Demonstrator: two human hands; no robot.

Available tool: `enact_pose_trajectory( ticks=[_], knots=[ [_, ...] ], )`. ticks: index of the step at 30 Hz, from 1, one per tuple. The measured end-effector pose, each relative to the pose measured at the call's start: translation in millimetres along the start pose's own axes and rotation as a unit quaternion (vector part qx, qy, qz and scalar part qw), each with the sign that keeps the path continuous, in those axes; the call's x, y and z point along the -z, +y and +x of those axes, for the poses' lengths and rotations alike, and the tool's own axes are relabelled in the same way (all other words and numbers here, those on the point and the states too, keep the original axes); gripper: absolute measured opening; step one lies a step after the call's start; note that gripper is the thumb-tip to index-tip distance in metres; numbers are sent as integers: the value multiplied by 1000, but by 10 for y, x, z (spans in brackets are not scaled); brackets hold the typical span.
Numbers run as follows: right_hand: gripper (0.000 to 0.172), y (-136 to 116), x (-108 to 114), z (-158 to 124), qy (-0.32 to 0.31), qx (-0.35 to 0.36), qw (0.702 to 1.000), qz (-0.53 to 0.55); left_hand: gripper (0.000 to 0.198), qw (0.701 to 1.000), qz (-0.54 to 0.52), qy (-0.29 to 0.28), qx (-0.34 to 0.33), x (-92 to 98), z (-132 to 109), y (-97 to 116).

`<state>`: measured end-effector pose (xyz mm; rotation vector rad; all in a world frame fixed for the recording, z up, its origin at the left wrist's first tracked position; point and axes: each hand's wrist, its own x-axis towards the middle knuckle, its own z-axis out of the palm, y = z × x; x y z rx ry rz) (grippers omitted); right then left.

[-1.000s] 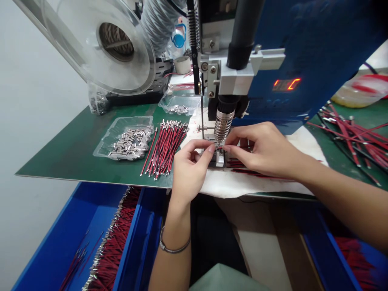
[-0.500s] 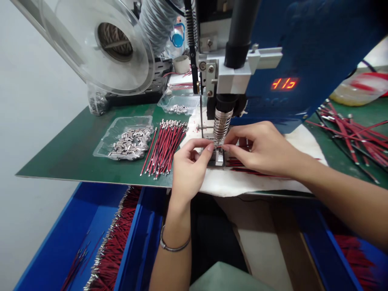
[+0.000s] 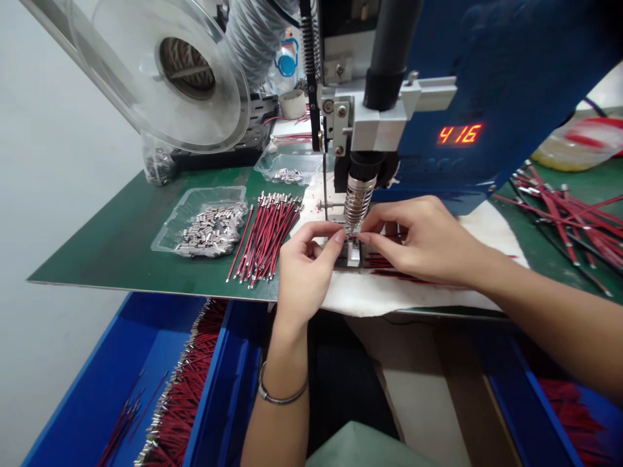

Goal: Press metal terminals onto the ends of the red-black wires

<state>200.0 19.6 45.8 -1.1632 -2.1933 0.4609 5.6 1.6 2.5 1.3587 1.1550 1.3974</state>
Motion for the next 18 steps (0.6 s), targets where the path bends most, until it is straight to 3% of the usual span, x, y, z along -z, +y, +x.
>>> enact_pose_trajectory(
  ticks=[18],
  knots=[
    [17,-5,0,0,-8,3,1000,-13,18,1000,3,0,4,15,3,-35]
  ],
)
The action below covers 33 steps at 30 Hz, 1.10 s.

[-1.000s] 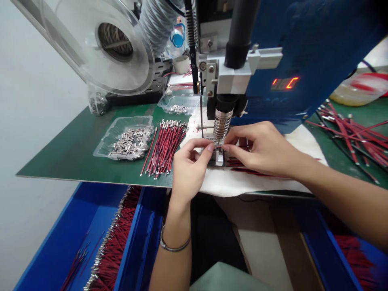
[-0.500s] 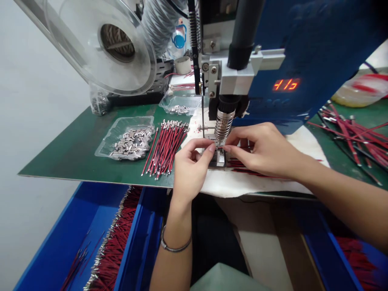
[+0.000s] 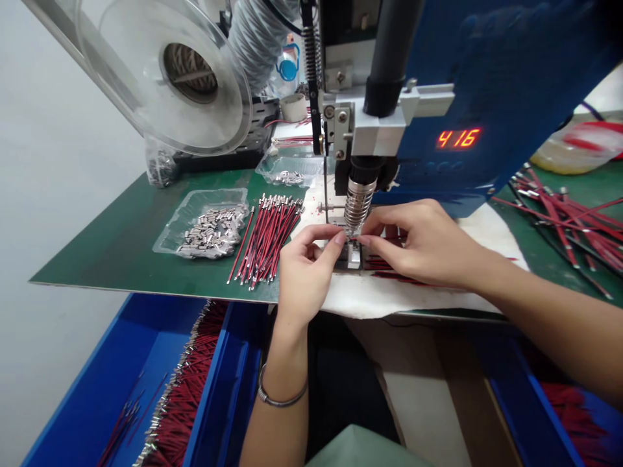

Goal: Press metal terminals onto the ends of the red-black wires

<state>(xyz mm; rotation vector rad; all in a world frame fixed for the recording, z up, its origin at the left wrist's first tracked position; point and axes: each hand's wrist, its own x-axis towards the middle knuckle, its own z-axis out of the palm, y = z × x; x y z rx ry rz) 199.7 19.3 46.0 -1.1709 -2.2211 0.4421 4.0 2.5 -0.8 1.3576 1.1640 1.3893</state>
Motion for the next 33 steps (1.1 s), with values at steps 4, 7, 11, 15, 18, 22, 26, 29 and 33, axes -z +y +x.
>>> enact_pose_trajectory(
  ticks=[4,7,11,15,18,22,26,29,33],
  knots=[
    [17,0,5,-2,-3,2,1000,-1,15,1000,-6,-1,-4,3,-6,6],
    [17,0,13,-8,-9,1,1000,-2,14,1000,-7,-5,0,5,-15,25],
    [17,1,17,-9,-16,6,1000,-2,10,1000,1,0,-3,9,-19,44],
    [18,2,16,-6,-15,11,1000,-2,10,1000,-4,-2,-4,11,-17,40],
    [18,3,12,-8,-10,14,1000,-2,12,1000,-6,2,-2,8,-15,36],
    [18,6,7,-9,-8,11,1000,-1,14,1000,-14,1,0,8,-13,36],
    [18,8,8,-10,-7,12,1000,-5,13,1000,-12,1,2,13,-19,38],
    [17,8,10,-13,-6,16,1000,-3,11,1000,-9,-1,-2,15,-22,35],
    [17,7,12,-15,-8,9,1000,-2,11,1000,-7,-3,0,7,-16,33]
  ],
)
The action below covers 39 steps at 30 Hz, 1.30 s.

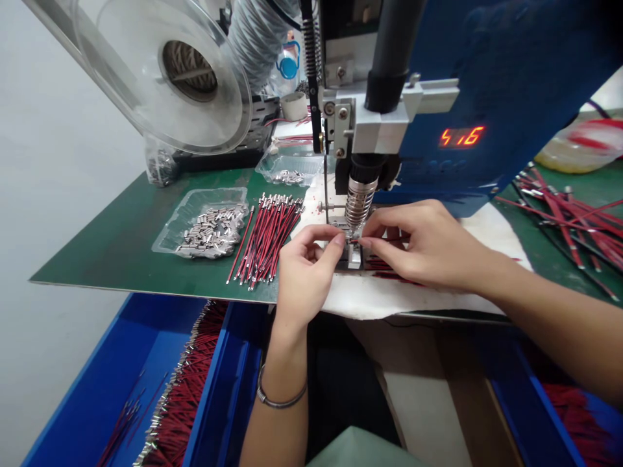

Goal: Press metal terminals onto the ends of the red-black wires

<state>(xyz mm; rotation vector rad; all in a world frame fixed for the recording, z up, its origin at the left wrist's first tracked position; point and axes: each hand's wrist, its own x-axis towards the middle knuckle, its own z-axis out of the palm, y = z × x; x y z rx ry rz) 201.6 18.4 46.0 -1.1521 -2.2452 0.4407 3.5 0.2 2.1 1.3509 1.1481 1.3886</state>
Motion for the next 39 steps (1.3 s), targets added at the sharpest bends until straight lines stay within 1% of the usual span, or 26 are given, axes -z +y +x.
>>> enact_pose_trajectory(
  ticks=[17,31,39],
  knots=[
    [17,-5,-15,11,11,-6,1000,-4,13,1000,-4,-5,5,-7,-3,4],
    [17,-6,-16,8,6,-12,1000,1,12,1000,5,-7,1,-2,-10,13],
    [17,7,-24,-4,4,3,1000,-3,12,1000,6,-2,1,-15,-6,11]
  ],
)
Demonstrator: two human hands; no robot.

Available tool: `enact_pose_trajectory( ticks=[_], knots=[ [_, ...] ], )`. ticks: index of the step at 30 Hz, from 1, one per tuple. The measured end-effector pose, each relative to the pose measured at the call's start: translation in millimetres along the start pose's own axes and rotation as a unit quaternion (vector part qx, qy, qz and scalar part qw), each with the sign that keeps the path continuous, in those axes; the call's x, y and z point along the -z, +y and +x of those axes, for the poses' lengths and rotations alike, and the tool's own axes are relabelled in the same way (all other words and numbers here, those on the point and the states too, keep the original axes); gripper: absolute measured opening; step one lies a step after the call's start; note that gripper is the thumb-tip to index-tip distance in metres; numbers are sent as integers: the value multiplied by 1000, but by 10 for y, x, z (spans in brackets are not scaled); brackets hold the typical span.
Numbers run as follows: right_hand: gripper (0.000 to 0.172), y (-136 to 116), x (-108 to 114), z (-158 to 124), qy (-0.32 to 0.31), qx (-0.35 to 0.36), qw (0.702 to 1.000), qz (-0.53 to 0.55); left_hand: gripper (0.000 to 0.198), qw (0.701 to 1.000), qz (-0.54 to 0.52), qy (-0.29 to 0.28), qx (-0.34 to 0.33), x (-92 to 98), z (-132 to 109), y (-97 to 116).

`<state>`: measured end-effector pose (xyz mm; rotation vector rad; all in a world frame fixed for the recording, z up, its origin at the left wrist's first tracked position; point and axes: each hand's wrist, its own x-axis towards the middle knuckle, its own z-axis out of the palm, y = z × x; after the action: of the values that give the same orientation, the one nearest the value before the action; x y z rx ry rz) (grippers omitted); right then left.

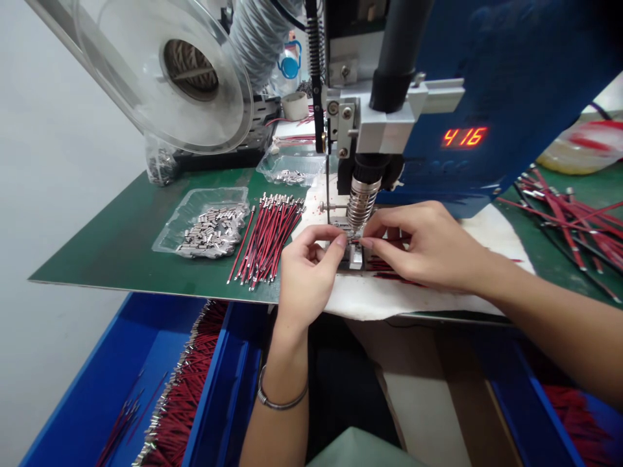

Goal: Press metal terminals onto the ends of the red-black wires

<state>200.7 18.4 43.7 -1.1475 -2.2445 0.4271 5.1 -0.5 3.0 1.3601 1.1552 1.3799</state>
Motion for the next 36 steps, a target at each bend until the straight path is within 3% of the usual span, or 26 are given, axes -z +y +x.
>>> enact_pose_trajectory(
  ticks=[36],
  knots=[
    [17,-6,-21,-2,28,-2,1000,-4,14,1000,1,-2,0,8,11,-7]
  ],
)
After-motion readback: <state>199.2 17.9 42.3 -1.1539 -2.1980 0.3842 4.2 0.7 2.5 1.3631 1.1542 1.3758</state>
